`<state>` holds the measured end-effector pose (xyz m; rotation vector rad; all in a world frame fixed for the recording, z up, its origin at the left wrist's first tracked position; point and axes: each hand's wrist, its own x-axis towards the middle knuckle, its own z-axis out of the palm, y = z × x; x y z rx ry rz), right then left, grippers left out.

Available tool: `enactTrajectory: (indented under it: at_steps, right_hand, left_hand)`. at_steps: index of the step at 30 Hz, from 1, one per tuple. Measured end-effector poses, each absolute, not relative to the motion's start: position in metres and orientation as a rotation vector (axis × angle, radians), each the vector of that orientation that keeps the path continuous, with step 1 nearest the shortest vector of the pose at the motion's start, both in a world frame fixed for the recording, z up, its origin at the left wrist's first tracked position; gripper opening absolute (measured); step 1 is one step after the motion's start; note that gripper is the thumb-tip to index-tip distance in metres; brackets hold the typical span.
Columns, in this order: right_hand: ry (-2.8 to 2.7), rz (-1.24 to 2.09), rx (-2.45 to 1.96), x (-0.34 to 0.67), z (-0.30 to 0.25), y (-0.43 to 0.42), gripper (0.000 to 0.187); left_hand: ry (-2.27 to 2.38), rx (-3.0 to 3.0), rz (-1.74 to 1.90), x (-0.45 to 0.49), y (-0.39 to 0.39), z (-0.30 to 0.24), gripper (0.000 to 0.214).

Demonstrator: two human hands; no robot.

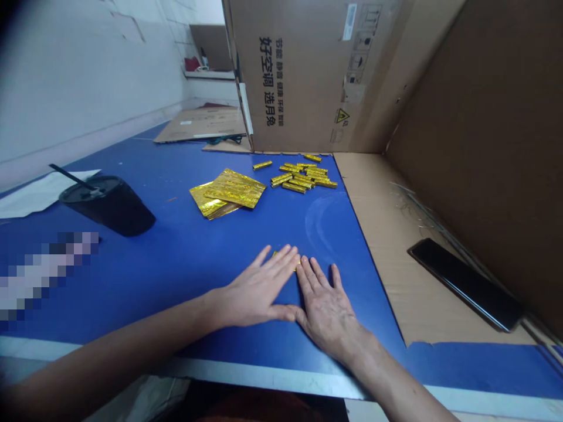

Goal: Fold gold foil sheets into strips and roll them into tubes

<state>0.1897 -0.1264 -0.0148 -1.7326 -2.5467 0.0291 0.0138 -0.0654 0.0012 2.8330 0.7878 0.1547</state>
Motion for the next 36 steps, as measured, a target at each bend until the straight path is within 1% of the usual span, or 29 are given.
enactTrajectory:
  at_steps: [2, 6, 13, 21, 26, 28, 31, 36]
  right_hand:
    - [-2.579, 0.041, -1.719, 0.191, -0.016, -0.126, 0.067]
    - [-2.576, 0.048, -1.710, 0.191, -0.016, -0.127, 0.067]
    - [-2.543, 0.042, -1.700, 0.199, -0.016, -0.124, 0.065]
    - [-2.572, 0.080, -1.807, 0.211, -0.010, -0.098, 0.067]
    - [-2.535, 0.071, -1.850, 0.192, 0.001, -0.099, 0.070]
    - [-2.531, 0.106, -1.783, 0.177, 0.006, -0.104, 0.072]
    - [-2.600, 0.267, -1.568, 0.157, 0.009, -0.113, 0.074]
    - [-2.613, 0.266, -1.579, 0.166, 0.002, -0.108, 0.071]
  left_hand:
    - [0.696, 2.828, 0.147, 0.028, -0.071, -0.004, 0.092]
    - [0.674, 2.801, 0.103, 0.031, -0.067, -0.013, 0.096]
    - [0.803, 2.866, 0.052, -0.005, -0.057, -0.013, 0.086]
    - [0.822, 2.876, 0.118, -0.018, -0.089, -0.011, 0.091]
    - [0.830, 2.849, 0.128, -0.016, -0.096, -0.012, 0.093]
    - [0.830, 2.833, 0.132, -0.015, -0.095, -0.013, 0.093]
    - [0.828, 2.804, 0.139, -0.015, -0.094, -0.013, 0.095]
    - [0.830, 2.810, 0.137, -0.016, -0.095, -0.013, 0.094]
